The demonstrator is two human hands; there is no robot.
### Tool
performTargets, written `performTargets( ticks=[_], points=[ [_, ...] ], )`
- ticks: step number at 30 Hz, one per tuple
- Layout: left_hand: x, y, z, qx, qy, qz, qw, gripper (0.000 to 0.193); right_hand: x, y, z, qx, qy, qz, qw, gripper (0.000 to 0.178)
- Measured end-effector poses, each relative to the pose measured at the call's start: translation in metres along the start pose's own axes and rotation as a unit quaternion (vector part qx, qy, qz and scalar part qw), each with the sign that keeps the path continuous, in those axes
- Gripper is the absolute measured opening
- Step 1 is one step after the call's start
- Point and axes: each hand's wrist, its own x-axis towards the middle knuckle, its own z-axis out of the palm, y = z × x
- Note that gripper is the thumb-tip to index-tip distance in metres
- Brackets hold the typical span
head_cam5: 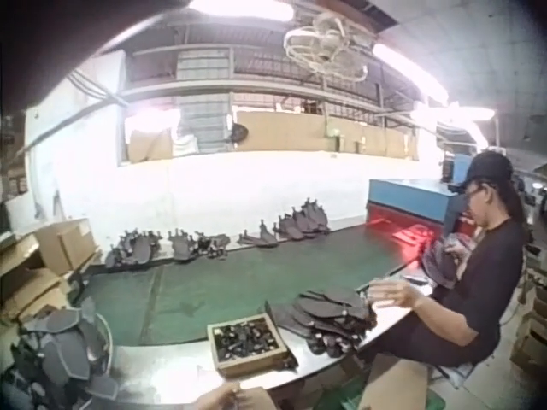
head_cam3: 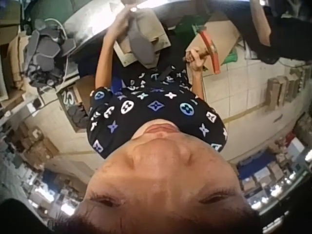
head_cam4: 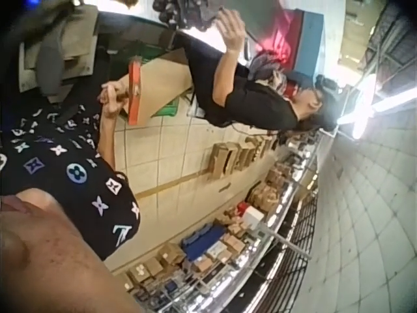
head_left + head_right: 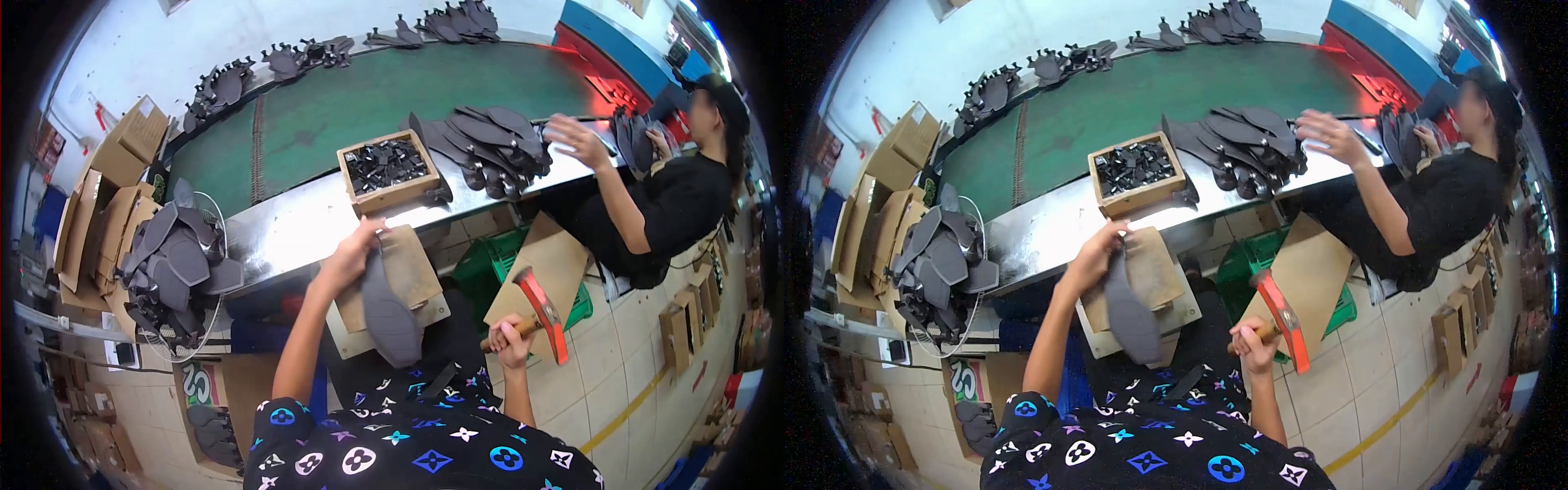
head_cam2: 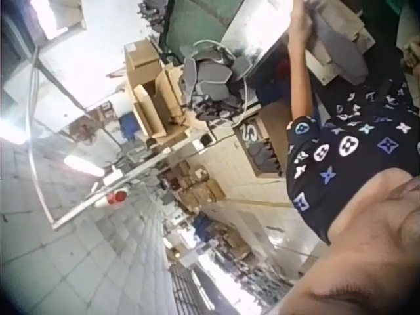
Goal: Hammering small metal components into shoe soles or assembly parts at a factory workstation.
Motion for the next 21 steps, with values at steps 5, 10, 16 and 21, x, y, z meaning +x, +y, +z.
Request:
performTargets(
  ticks=[5, 10, 16, 21],
  points=[
    [0.031, 0.023, -0.013, 0.055, 0.121, 0.103, 0.986, 0.036, 0.003, -0.03, -0.006, -0.058, -0.021, -0.02, 0.998, 0.015],
    [0.122, -0.03, -0.021, 0.289, 0.135, 0.042, 0.947, 0.017, 0.032, -0.028, -0.003, -0.117, 0.039, 0.008, 0.992, 0.026],
    [0.164, -0.06, -0.015, 0.431, 0.066, 0.05, 0.899, 0.018, 0.056, -0.027, 0.013, -0.174, 0.071, 0.0, 0.982, 0.022],
    [0.129, -0.02, -0.026, 0.117, 0.175, -0.02, 0.977, 0.015, 0.084, -0.044, 0.041, -0.168, -0.004, -0.037, 0.985, 0.02]
  ],
)
